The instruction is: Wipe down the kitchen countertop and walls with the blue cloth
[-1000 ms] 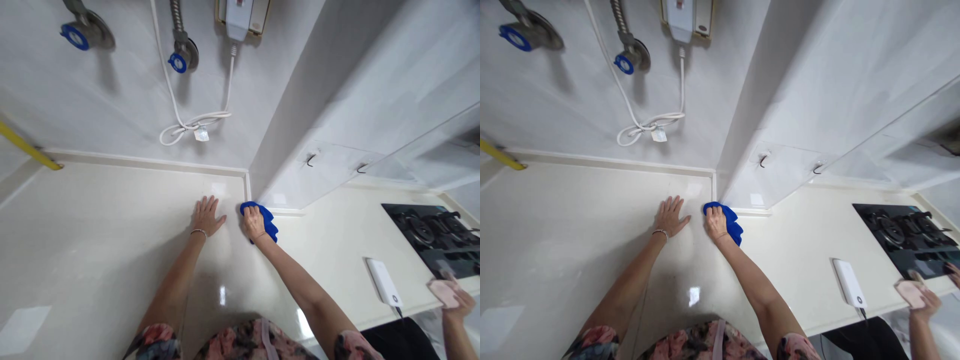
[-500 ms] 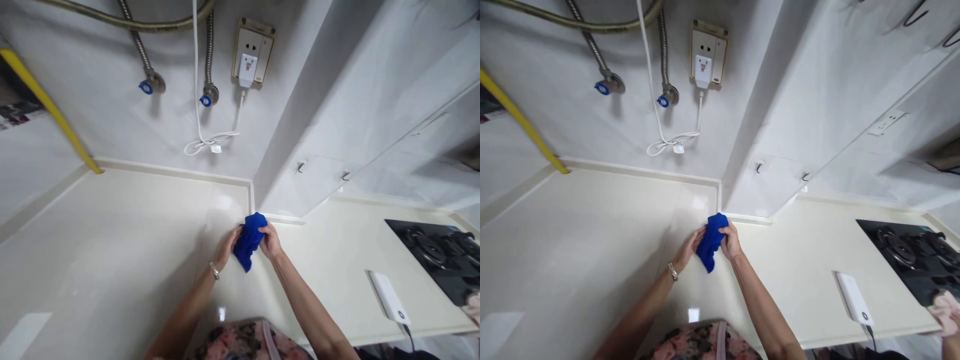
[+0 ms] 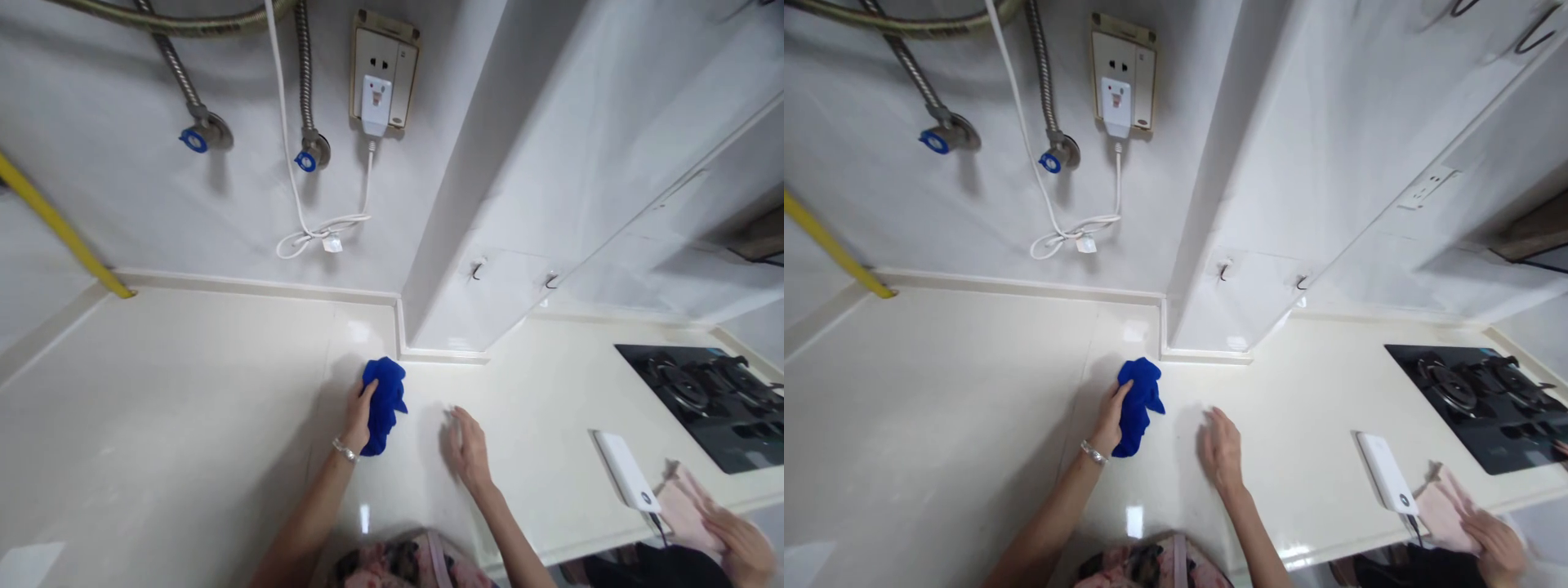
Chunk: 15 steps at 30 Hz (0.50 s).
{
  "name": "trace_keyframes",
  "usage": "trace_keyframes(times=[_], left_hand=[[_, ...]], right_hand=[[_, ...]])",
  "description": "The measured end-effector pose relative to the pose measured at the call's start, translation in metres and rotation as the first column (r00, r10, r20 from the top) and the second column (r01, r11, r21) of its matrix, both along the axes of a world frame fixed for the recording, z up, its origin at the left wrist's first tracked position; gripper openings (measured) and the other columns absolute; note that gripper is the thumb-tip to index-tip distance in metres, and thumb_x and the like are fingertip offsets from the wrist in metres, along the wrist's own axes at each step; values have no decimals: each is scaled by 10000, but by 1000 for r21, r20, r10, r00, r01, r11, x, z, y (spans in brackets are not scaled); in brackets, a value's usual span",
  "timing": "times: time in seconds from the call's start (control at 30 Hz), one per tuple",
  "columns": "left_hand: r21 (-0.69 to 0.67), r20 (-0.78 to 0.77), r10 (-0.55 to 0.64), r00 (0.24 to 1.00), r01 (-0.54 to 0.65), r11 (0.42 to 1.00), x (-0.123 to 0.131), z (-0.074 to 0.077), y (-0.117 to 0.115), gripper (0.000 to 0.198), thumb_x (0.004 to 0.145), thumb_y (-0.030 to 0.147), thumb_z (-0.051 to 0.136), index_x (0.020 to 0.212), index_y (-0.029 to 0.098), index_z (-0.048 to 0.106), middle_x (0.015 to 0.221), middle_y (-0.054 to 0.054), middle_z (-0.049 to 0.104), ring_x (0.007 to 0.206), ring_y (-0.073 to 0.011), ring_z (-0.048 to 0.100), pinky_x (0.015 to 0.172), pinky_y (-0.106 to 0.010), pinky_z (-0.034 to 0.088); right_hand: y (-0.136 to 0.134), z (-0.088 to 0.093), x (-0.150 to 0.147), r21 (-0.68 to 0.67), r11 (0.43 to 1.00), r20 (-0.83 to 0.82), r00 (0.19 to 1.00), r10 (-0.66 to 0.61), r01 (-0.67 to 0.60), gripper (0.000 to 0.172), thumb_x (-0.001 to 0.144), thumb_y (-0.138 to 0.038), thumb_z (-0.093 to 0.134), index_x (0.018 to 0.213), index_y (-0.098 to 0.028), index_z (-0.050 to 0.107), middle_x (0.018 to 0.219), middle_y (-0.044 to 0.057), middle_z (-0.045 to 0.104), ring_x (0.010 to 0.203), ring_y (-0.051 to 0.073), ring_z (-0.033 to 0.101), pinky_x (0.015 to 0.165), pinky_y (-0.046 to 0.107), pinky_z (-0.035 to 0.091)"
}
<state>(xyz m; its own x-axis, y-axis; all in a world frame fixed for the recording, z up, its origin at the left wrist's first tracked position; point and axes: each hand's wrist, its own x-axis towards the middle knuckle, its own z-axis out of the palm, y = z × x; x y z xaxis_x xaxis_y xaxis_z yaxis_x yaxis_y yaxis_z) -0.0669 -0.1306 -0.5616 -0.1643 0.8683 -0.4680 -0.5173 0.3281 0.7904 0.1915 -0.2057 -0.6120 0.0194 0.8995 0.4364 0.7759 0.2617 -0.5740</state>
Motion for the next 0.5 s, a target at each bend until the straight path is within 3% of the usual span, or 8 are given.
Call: trace_keyframes(times=[0.07, 0.13, 0.2, 0.27, 0.4, 0.5], left_hand=[[51, -60, 39, 997, -36, 998, -4, 2, 18, 588, 772, 598, 760, 1165, 164, 706, 909, -82, 786, 702, -212, 737, 560, -302, 596], [151, -199, 70, 977, -40, 988, -1, 2, 40, 563, 833, 601, 714, 1224, 197, 695, 1071, -95, 785, 897, -234, 759, 751, -344, 639], [248, -375, 87, 923, 10, 969, 8, -2, 64, 491, 896, 542, 675, 1278, 233, 684, 1264, -93, 742, 1160, -247, 706, 1008, -384, 584], [290, -512, 76, 856, 89, 953, 24, -9, 86, 439, 939, 444, 645, 1332, 247, 663, 1376, -86, 692, 1313, -245, 622, 1166, -415, 474], [238, -646, 69, 760, 115, 964, 51, -24, 119, 453, 911, 303, 677, 1355, 217, 653, 1333, -113, 697, 1302, -263, 614, 1191, -449, 445], [232, -670, 65, 740, 126, 964, 58, -29, 133, 459, 896, 238, 667, 1354, 208, 652, 1300, -115, 696, 1274, -255, 616, 1172, -431, 460]], right_hand=[[-32, -24, 32, 44, 999, 153, 988, -36, 29, 341, 1019, -309, 459, 1304, -204, 614, 1318, 164, 667, 1211, 302, 632, 1022, 571, 543], [-61, -41, 53, 55, 996, 244, 966, -80, 68, 392, 1028, -263, 448, 1398, -198, 559, 1436, 177, 595, 1303, 304, 586, 1050, 566, 533], [-80, -50, 62, 26, 997, 300, 951, -72, 67, 475, 1033, -222, 403, 1503, -205, 472, 1525, 168, 523, 1388, 308, 524, 1087, 579, 510], [-89, -53, 62, -10, 997, 321, 944, -68, 76, 533, 1031, -202, 374, 1562, -218, 405, 1569, 154, 479, 1428, 311, 485, 1108, 586, 493], [-88, -50, 57, -40, 994, 327, 942, -80, 98, 564, 1018, -192, 393, 1580, -241, 389, 1577, 132, 474, 1425, 304, 486, 1102, 560, 495], [-87, -50, 58, -43, 993, 328, 940, -88, 108, 574, 1008, -186, 407, 1578, -247, 393, 1560, 128, 494, 1410, 305, 500, 1097, 563, 491]])
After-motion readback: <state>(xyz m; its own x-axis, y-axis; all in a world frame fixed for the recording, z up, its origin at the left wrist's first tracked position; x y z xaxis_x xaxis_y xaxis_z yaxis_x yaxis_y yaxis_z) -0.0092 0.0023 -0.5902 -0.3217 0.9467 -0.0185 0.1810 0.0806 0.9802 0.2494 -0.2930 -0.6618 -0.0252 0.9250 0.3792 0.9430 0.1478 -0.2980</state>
